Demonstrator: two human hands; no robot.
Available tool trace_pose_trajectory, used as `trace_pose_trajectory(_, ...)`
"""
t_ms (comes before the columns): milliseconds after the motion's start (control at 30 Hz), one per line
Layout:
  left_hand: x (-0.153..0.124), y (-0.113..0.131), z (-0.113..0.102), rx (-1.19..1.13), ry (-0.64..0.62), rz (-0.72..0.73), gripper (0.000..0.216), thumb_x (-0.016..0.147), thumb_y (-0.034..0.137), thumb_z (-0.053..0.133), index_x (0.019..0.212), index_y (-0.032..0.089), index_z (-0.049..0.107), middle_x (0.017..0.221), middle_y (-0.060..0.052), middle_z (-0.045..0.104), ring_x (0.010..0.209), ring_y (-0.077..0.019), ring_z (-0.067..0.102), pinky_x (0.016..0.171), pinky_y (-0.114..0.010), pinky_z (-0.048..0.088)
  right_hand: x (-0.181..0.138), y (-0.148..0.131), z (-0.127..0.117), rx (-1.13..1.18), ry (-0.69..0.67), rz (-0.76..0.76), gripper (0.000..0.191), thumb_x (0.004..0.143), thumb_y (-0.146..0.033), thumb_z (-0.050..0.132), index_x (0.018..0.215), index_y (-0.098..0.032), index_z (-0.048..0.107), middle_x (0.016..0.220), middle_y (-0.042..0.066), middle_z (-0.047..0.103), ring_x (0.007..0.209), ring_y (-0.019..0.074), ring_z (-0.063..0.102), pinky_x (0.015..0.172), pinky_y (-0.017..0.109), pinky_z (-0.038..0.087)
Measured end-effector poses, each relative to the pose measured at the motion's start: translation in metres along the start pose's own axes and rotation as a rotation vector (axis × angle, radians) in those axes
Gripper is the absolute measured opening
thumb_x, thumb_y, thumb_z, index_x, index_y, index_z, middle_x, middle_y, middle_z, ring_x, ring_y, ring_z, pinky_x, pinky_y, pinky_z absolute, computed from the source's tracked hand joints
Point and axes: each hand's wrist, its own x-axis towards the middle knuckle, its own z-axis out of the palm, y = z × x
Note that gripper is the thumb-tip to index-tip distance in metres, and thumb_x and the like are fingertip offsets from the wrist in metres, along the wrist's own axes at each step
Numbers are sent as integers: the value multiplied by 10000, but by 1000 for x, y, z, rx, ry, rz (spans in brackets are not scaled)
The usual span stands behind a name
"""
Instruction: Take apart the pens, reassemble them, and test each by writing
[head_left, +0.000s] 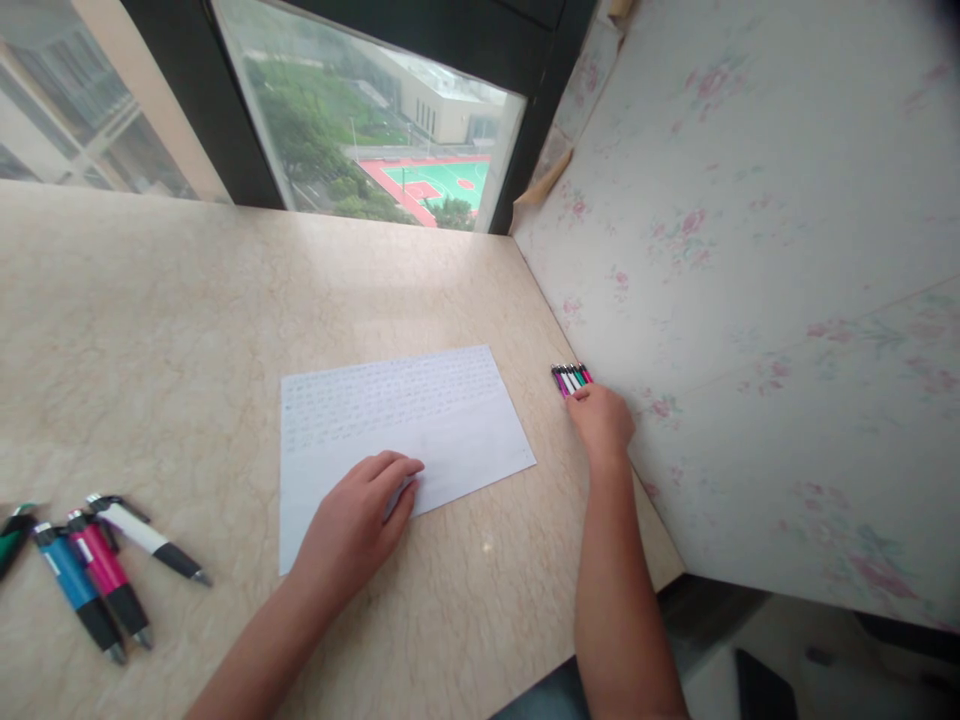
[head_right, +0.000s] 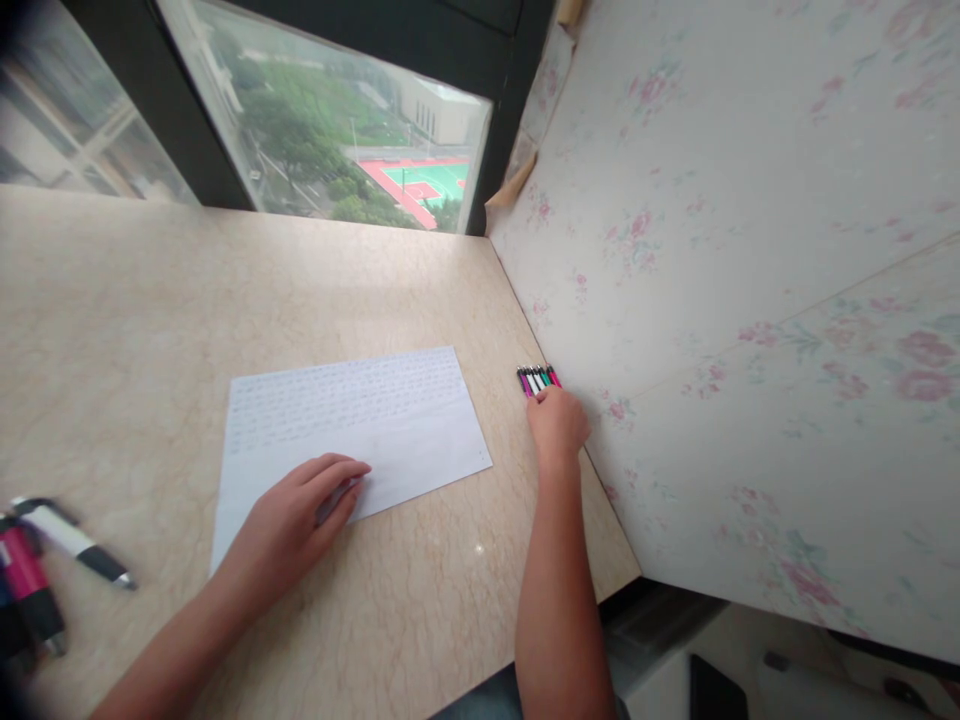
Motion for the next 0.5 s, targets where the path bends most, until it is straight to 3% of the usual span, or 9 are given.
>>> trace_pose_trajectory(500, 1, 2, -1, -11, -18, -2, 200, 926, 268, 461, 1022, 214, 628, 1022, -78, 675, 926, -220, 642, 811, -364, 519, 1, 2, 4, 29, 23, -19, 245, 822, -349, 594, 955, -223, 758, 938, 141, 748, 859, 265, 697, 677, 308, 464)
